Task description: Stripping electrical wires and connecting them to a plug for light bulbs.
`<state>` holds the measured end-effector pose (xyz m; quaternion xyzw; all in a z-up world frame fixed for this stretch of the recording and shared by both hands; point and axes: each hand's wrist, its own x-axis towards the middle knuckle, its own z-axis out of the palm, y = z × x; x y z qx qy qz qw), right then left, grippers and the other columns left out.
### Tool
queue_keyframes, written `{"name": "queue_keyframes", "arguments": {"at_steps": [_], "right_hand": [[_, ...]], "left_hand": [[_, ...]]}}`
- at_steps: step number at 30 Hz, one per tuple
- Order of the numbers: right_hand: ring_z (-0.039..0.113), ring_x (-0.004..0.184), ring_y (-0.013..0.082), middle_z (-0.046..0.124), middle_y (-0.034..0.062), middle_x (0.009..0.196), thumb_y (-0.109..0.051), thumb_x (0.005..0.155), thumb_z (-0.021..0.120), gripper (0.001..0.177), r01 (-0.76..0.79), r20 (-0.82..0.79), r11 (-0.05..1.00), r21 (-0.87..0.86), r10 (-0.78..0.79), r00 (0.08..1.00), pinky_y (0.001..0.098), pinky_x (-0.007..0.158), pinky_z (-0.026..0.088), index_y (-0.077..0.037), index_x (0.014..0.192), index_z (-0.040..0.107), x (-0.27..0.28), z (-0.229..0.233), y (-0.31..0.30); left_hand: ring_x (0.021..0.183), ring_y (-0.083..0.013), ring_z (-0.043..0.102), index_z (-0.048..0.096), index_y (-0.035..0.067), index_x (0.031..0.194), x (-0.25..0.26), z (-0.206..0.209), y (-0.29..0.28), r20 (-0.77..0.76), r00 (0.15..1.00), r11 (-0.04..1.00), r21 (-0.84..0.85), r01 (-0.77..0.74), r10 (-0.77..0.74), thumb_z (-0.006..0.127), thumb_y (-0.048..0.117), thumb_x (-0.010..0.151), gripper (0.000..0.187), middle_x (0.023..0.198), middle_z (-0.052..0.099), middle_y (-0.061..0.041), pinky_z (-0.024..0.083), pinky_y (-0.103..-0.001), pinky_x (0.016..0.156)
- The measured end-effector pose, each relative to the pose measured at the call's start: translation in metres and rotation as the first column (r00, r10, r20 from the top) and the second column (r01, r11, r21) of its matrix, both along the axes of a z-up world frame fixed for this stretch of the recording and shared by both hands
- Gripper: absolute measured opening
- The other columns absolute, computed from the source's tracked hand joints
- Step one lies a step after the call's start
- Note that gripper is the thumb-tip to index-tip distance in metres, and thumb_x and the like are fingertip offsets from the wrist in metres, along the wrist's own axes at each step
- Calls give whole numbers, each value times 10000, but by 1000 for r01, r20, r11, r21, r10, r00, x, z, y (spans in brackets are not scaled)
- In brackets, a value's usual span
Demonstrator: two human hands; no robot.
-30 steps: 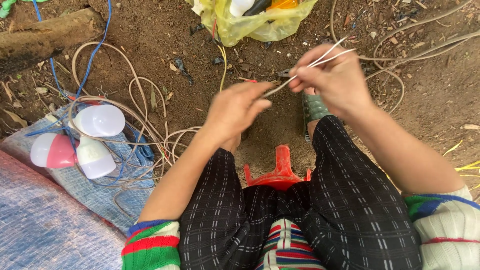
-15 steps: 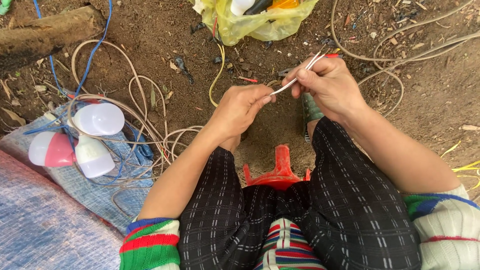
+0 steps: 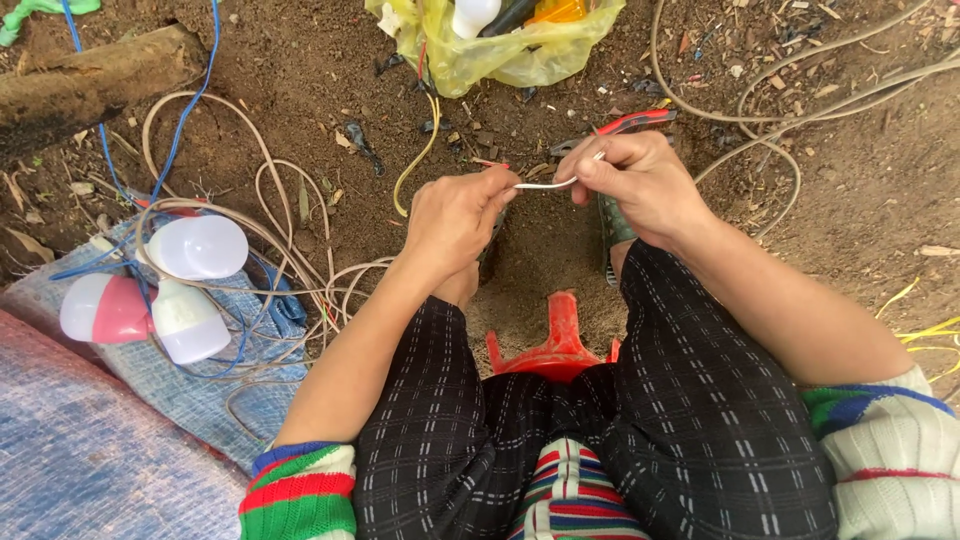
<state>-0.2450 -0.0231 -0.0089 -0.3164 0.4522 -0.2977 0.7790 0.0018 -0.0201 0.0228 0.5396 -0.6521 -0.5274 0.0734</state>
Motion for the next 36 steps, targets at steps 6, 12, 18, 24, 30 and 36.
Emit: {"name": "queue_keyframes", "arguments": {"at_steps": [6, 12, 18, 24, 30, 36], "right_hand": [[654, 764, 174, 707, 151, 992, -341, 1049, 575, 350, 55, 105, 993, 101, -66, 992, 285, 689, 560, -33, 1019, 738, -5, -12, 8], [625, 820, 190, 689, 172, 1088, -164, 1046, 616, 202, -23, -135, 977, -213, -6, 991, 288, 706, 506, -17, 1043, 754, -11, -8, -4], [661, 831, 89, 748, 28, 1012, -52, 1000, 556, 210, -61, -656, 998, 12, 54, 753, 207, 712, 588, -130, 990, 751, -63, 2, -37], [583, 732, 23, 716, -15, 974, -27, 1118, 634, 152, 34, -863, 994, -105, -108, 493, 128, 600, 490, -119, 1134, 754, -202, -73, 4], [618, 652, 64, 722, 66, 1017, -27, 1046, 690, 108, 138, -961, 988, 72, 31, 274, 118, 557, 556, -64, 1145, 709, -230, -124, 58], [582, 689, 25, 674, 3, 1272, -148, 1012, 614, 567, 876, -791, 435, 208, -452, 412, 175, 656, 558, -251, 1529, 404, -192, -104, 28]], "left_hand": [[722, -376, 724, 721, 171, 1039, 0, -7, 5, -26, 999, 999, 36, -24, 25, 551, 215, 1035, 176, 741, 710, -112, 563, -472, 643], [663, -346, 718, 724, 130, 1028, 0, -11, 9, -37, 999, 999, 51, -7, 8, 551, 168, 1028, 178, 692, 697, -120, 555, -446, 606], [439, -147, 585, 743, 37, 1006, 16, 2, -12, 260, 960, 987, -95, 129, -100, 572, 3, 1020, 175, 681, 708, -30, 516, -233, 319], [549, -122, 532, 746, 158, 1097, 103, 8, -23, 505, 822, 952, -275, -137, 264, 577, 156, 1089, 170, 705, 645, 44, 416, -295, 457], [759, -142, 583, 689, 83, 1139, 127, 11, -22, 147, 879, 841, -397, -367, 453, 569, 102, 1113, 124, 840, 677, -14, 445, -333, 736], [790, -119, 593, 698, 73, 1134, 109, 10, -23, 100, 887, 861, -310, -403, 452, 568, 142, 1113, 148, 848, 672, -12, 462, -303, 748]]}}
